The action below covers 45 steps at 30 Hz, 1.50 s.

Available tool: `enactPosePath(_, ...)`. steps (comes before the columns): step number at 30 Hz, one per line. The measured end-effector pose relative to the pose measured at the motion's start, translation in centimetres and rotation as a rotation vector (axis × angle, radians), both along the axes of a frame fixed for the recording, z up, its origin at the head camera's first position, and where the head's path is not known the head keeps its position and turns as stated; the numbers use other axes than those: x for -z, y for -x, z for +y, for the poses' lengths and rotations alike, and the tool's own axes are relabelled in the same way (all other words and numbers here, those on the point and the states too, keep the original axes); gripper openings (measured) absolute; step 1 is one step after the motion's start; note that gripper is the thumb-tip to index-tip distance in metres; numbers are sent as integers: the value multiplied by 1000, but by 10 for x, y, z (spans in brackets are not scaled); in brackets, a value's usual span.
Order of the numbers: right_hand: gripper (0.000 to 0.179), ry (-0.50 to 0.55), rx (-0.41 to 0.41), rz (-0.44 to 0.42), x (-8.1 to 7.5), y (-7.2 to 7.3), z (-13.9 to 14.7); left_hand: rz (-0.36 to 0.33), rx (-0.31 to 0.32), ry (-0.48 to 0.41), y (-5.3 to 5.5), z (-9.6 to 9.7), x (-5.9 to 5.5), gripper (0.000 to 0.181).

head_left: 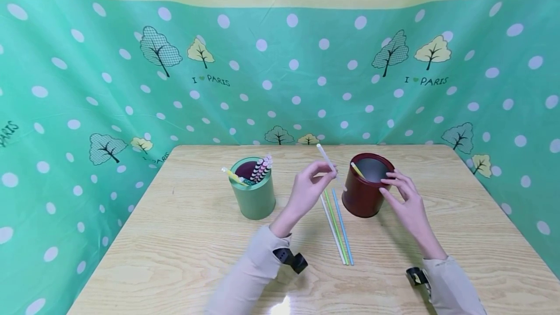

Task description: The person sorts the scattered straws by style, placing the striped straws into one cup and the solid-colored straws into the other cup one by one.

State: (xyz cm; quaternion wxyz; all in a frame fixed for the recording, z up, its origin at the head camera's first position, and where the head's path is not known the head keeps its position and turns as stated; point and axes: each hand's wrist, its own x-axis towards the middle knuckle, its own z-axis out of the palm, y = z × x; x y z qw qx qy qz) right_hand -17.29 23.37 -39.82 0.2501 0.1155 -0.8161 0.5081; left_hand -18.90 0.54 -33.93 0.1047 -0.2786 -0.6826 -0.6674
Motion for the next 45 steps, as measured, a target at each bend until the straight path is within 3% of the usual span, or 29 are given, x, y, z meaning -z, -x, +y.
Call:
enactPosePath(10, 22, 10, -7, 4, 0, 0, 0, 34, -4, -148, -4, 15, -15, 16)
enactPosePath(18, 21, 9, -8, 13, 1, 1, 2, 26, 26, -194, -3, 27, -16, 16)
enactPosePath(33, 21, 5, -11, 25, 0, 0, 0, 40, 12, -79, 2, 42, -9, 14)
enactPosePath(45, 22, 10, -19, 23, 0, 0, 0, 88, -43, 64, 7, 46, -5, 17)
